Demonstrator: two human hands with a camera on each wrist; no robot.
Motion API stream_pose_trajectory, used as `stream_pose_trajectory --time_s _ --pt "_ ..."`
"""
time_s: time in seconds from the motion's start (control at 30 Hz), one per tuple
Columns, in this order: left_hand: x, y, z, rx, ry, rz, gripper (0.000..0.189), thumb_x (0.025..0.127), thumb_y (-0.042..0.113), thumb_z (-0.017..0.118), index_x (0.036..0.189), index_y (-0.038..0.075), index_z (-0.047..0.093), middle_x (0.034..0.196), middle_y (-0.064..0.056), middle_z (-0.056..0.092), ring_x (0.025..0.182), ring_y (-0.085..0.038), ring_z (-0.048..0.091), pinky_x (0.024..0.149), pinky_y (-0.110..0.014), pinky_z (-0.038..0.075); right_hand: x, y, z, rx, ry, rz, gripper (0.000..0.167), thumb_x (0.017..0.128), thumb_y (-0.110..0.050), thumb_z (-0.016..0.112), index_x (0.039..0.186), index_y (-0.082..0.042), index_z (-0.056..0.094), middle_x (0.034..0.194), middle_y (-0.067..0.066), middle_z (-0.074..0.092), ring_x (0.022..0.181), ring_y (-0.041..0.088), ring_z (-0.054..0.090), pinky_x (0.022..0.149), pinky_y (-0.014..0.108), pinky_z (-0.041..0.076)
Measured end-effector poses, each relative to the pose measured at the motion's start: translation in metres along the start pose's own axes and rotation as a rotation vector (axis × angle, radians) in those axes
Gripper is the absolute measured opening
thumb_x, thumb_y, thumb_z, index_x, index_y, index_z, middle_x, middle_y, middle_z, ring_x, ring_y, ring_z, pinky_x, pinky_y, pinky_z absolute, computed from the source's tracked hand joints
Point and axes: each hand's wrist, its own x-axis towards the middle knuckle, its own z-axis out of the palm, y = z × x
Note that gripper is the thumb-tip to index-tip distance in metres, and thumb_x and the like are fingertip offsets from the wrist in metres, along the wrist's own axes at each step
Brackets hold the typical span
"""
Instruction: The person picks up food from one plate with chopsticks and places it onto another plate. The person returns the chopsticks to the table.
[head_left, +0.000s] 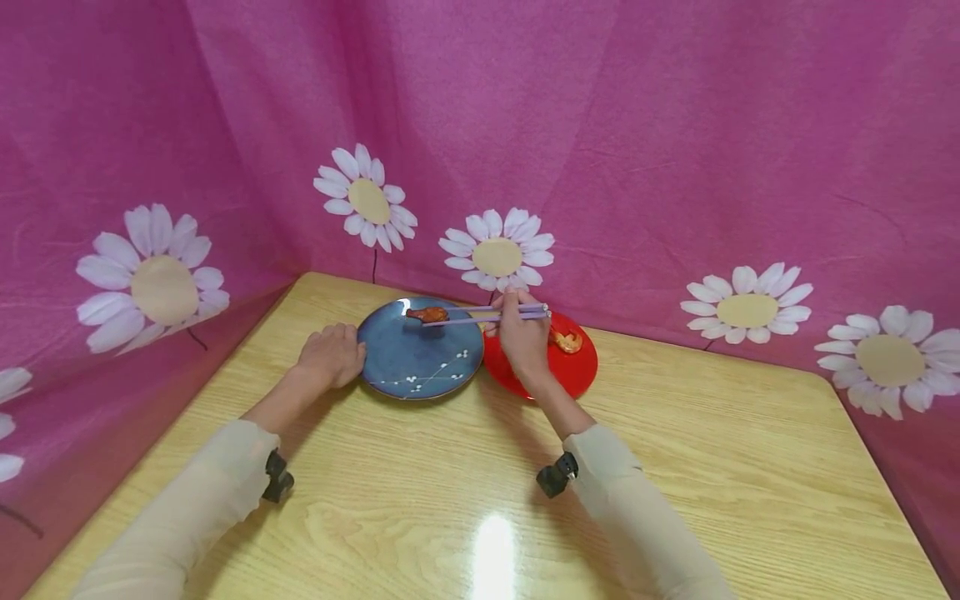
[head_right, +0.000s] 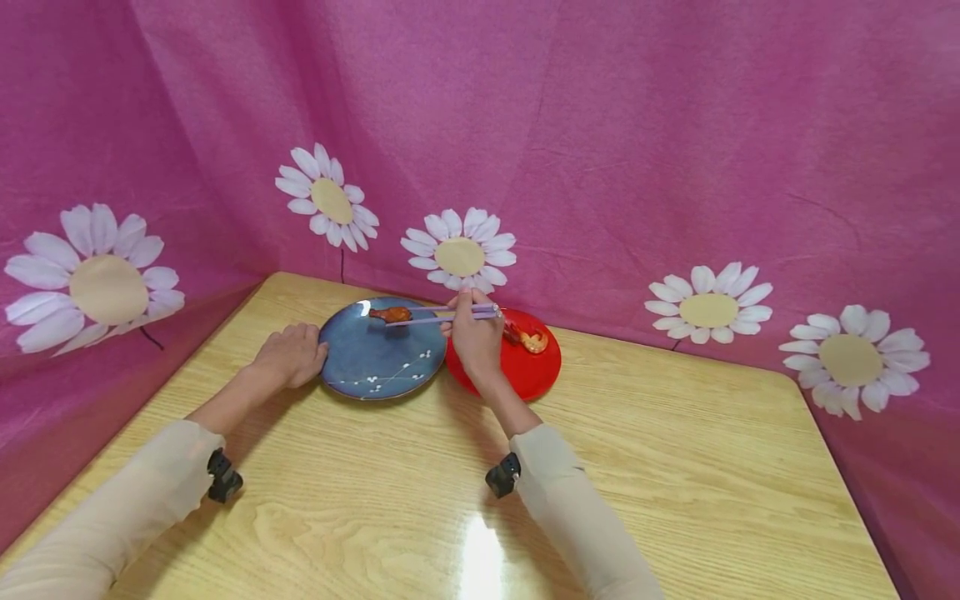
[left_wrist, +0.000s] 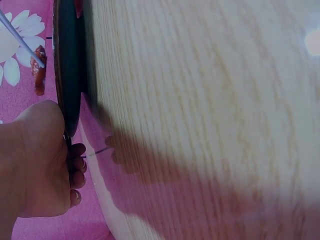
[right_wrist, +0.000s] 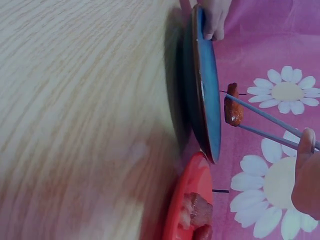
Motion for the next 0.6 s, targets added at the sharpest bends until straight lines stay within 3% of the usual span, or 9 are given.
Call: stream_pose_trajectory --time_s 0.2,0.4,0.6 --pt "0.001 -0.001 0.001 0.005 0.007 0.002 0.039 0.104 0.024 0.035 0.111 -0.012 0.049 0.105 -0.024 0.053 0.106 -0.042 0.052 0.087 -0.053 0.042 0.002 -0.008 -0.011 0.005 -0.008 0.033 0.037 0.105 -0.023 0.048 0.085 0.004 0.063 0.06 0.012 0.062 0.047 0.014 0.061 0.046 0.025 0.052" --pt "0.001 -0.002 0.0 0.011 0.008 0.005 0.038 0.104 0.023 0.036 0.11 -0.012 0.049 0.104 -0.024 0.054 0.106 -0.042 0.052 0.086 -0.053 0.042 0.005 -0.016 -0.026 0.038 -0.008 0.027 0.042 0.106 -0.022 0.047 0.09 0.014 0.061 0.066 0.023 0.061 0.048 0.012 0.061 0.049 0.03 0.055" --pt "0.001 -0.001 0.0 0.001 0.011 0.003 0.039 0.104 0.023 0.036 0.111 -0.012 0.049 0.105 -0.025 0.054 0.107 -0.042 0.052 0.087 -0.053 0.042 0.008 -0.021 -0.041 0.056 0.032 0.037 0.039 0.106 -0.023 0.048 0.086 0.008 0.062 0.069 0.021 0.06 0.049 0.012 0.062 0.051 0.032 0.055"
